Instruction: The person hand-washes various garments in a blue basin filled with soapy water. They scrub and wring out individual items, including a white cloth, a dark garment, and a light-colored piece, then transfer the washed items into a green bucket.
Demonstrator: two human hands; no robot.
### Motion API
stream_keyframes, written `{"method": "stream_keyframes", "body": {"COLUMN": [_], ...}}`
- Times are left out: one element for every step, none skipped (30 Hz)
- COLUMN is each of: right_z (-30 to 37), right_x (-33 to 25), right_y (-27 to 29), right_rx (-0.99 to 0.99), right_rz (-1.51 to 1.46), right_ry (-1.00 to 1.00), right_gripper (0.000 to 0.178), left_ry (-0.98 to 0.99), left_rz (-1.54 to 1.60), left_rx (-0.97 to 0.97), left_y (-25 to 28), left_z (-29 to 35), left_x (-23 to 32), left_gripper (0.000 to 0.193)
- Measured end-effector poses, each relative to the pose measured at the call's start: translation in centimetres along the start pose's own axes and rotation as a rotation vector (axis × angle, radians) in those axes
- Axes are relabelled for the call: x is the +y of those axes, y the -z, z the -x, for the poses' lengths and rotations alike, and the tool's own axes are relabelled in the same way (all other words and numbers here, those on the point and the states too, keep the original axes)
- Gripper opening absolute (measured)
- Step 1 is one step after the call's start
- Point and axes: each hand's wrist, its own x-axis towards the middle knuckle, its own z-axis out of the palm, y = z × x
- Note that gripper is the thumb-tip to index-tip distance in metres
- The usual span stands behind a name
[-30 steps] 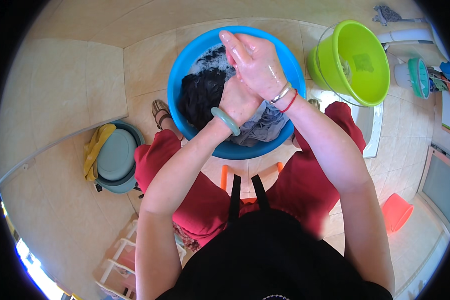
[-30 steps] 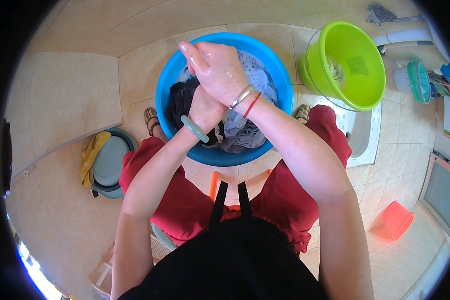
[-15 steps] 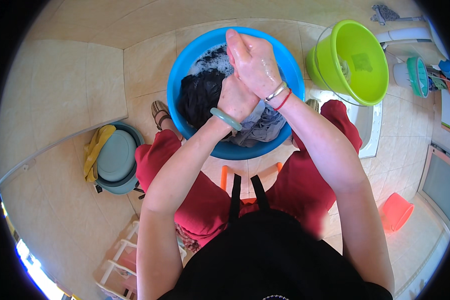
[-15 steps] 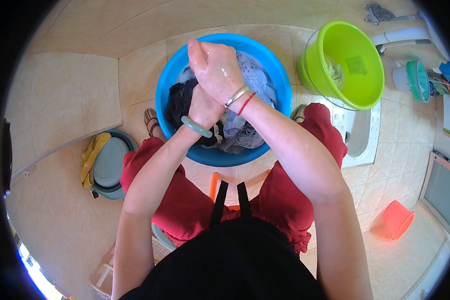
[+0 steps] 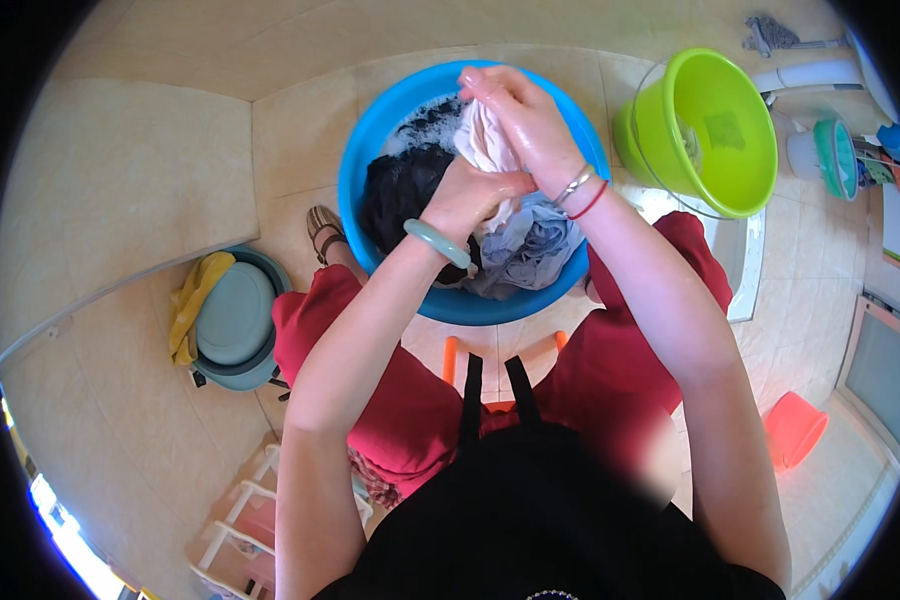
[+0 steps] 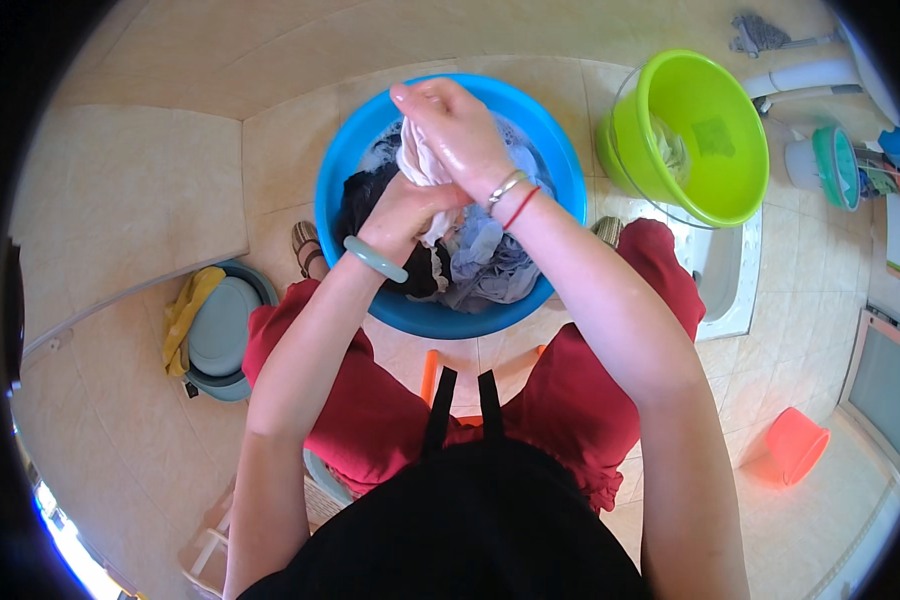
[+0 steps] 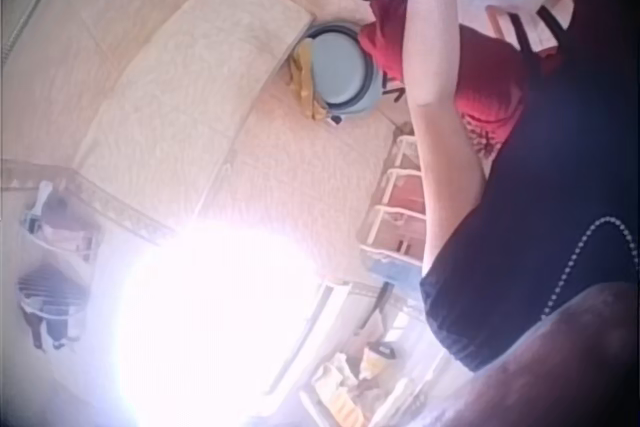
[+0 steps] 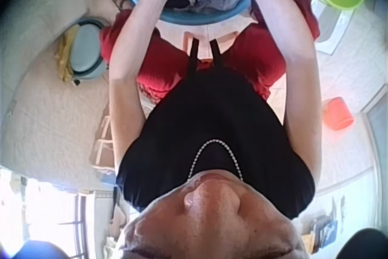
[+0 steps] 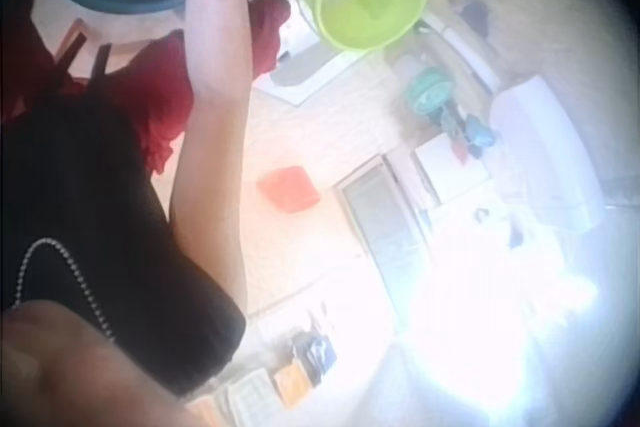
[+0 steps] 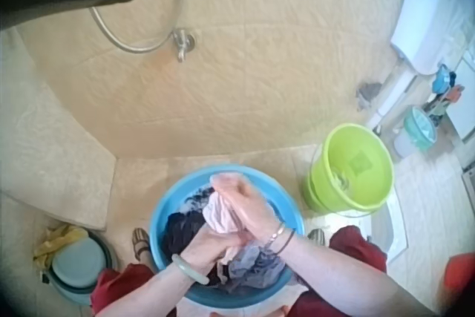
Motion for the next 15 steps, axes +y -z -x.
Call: {"method": "stream_keyframes", "body": {"right_z": [0.6, 1.0, 1.3, 1.5, 1.6, 1.8, 2.2, 2.4, 2.1, 1.9, 1.6, 1.5, 1.8, 2.1, 2.4], "right_x": [-1.4, -1.9, -2.2, -2.4, -2.4, -2.4, -2.4, -2.3, -2.0, -1.5, -1.1, -0.8, -2.0, -2.0, -2.0], "right_y": [0.0, 0.6, 1.0, 1.4, 1.9, 2.2, 2.6, 3.1, 3.7, 4.6, 5.3, 5.9, 5.3, 5.3, 5.4], "right_rx": [-0.073, -0.06, -0.046, -0.037, -0.046, -0.071, -0.092, -0.114, -0.084, -0.081, -0.076, -0.071, -0.078, -0.067, -0.055], "right_rz": [-0.066, -0.064, -0.062, -0.061, 0.013, -0.023, -0.058, -0.094, -0.139, -0.189, -0.237, -0.285, -0.296, -0.239, -0.182], "right_ry": [-0.105, -0.143, -0.181, -0.218, -0.294, -0.29, -0.289, -0.287, -0.337, -0.329, -0.319, -0.309, -0.341, -0.299, -0.256], "right_gripper": [0.044, 0.052, 0.061, 0.07, 0.078, 0.075, 0.073, 0.07, 0.056, 0.053, 0.05, 0.048, 0.052, 0.053, 0.054], "left_ry": [0.048, 0.014, -0.02, -0.056, -0.07, -0.072, -0.07, -0.069, -0.074, -0.061, -0.049, -0.038, -0.047, 0.026, 0.028], "left_rz": [0.158, 0.266, 0.373, 0.48, 0.477, 0.537, 0.598, 0.658, 0.619, 0.597, 0.575, 0.553, 0.638, 0.686, 0.7], "left_rx": [-0.061, -0.086, -0.112, -0.134, -0.169, -0.161, -0.157, -0.151, -0.095, -0.04, 0.012, 0.064, 0.137, 0.23, 0.263], "left_y": [0.7, 0.8, 0.7, 0.9, 1.3, 1.6, 1.8, 1.9, 2.0, 2.0, 2.1, 2.3, 2.5, 3.0, 3.3], "left_z": [0.5, 0.6, 1.0, 1.2, 1.2, 1.1, 0.9, 0.8, 0.7, 0.7, 0.8, 0.8, 0.5, 0.6, 0.7], "left_x": [0.1, 0.3, 0.6, 0.8, 0.5, 0.4, 0.4, 0.3, 0.1, 0.0, 0.0, -0.1, -0.1, -0.1, 0.0], "left_gripper": [0.034, 0.039, 0.044, 0.05, 0.053, 0.052, 0.051, 0.049, 0.049, 0.049, 0.049, 0.048, 0.044, 0.04, 0.04]}}
